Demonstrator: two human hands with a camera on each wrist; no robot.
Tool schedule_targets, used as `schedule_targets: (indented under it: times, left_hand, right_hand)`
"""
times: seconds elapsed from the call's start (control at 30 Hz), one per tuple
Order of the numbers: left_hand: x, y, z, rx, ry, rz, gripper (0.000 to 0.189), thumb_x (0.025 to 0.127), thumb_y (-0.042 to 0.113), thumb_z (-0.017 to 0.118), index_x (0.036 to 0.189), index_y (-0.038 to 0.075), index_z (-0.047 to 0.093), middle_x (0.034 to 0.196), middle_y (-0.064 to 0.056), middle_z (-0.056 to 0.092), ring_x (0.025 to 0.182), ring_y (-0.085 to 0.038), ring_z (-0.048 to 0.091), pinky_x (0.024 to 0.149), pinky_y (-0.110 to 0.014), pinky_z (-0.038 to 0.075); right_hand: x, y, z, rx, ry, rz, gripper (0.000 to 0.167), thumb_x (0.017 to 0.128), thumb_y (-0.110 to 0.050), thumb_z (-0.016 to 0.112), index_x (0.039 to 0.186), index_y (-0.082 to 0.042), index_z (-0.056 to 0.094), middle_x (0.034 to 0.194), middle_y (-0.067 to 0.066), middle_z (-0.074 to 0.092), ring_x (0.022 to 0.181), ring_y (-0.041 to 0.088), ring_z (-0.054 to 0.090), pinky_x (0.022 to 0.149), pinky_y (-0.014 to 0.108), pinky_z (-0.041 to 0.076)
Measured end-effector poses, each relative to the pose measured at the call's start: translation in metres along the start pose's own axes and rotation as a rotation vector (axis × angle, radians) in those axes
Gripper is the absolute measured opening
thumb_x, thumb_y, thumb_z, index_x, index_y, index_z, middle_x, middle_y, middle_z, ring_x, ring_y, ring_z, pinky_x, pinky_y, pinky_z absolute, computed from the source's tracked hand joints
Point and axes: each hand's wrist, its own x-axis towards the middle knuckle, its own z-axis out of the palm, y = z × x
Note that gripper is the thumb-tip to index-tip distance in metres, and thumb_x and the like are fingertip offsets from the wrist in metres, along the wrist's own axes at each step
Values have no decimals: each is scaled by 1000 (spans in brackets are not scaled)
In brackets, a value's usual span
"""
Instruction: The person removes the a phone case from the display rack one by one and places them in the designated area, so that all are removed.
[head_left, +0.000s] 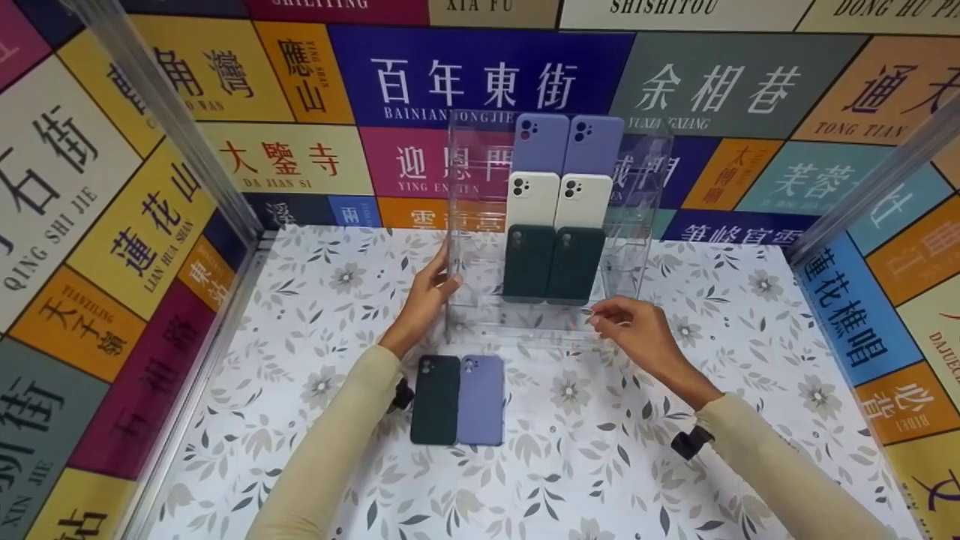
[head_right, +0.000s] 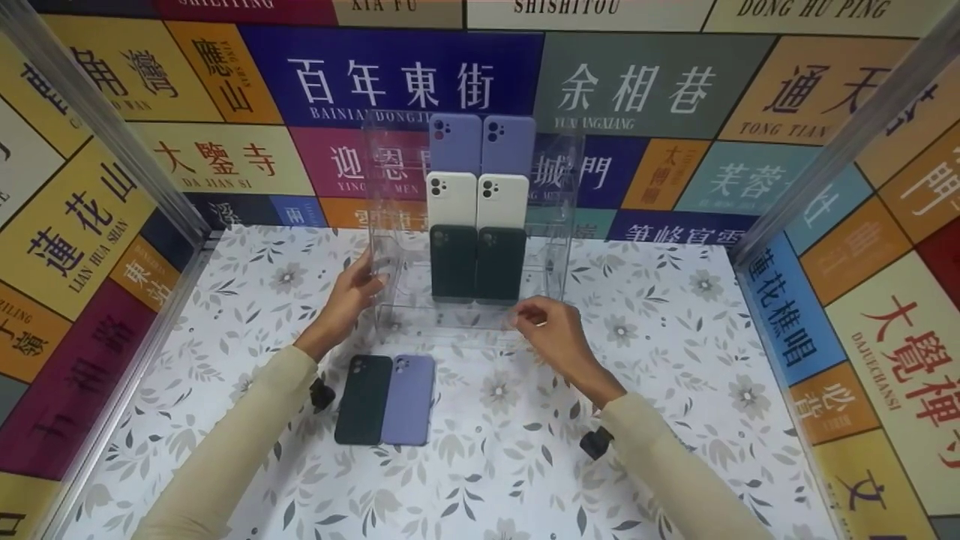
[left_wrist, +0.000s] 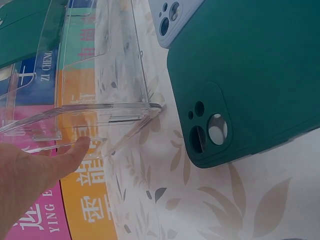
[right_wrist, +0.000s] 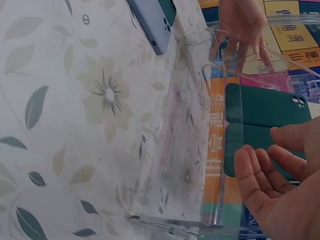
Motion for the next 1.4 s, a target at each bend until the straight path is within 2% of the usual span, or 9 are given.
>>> schedule_targets:
  times: [0.2,0.33,0.7,1.1,1.4]
  left_hand:
    - [-1,0,0,5,8,-17,75,113,15,57,177,27,21,179,-12,33,148,-38,50,122,-59,42]
    - [-1,1,0,12,5,-26,75,113,15,56,177,30,20,180,-8,32,150,-36,49,124,-58,41]
    - [-3,0,-1,-23,7,-22,75,114,10,53,178,30,19,178,-8,35,150,-35,49,125,-62,38]
    - [-2,1,2,-27,8,-49,75,113,13,56,177,29,21,179,-8,34,149,-35,51,125,-59,39]
    - [-2,1,1,-7,16,-46,74,114,15,55,177,31,20,179,-5,34,150,-34,50,123,-59,41]
  right_hand:
    - [9,1,-11,-69,34,-46,17,102,-9,78,116,-1,82,102,13,81,89,24,77,77,15,56]
    - [16,-2,-17,-125,53,-86,17,102,-8,78,117,-1,82,103,13,81,92,21,76,81,11,54]
    - [47,-23,-33,-198,54,-150,19,102,-5,77,120,0,81,109,15,79,97,27,73,80,7,50]
    - [66,-35,-44,-218,63,-110,26,104,-7,75,128,2,77,116,18,76,105,32,73,85,7,48]
    - [79,-41,-48,-211,97,-114,24,105,-10,74,127,-1,79,119,18,75,99,31,75,79,10,50]
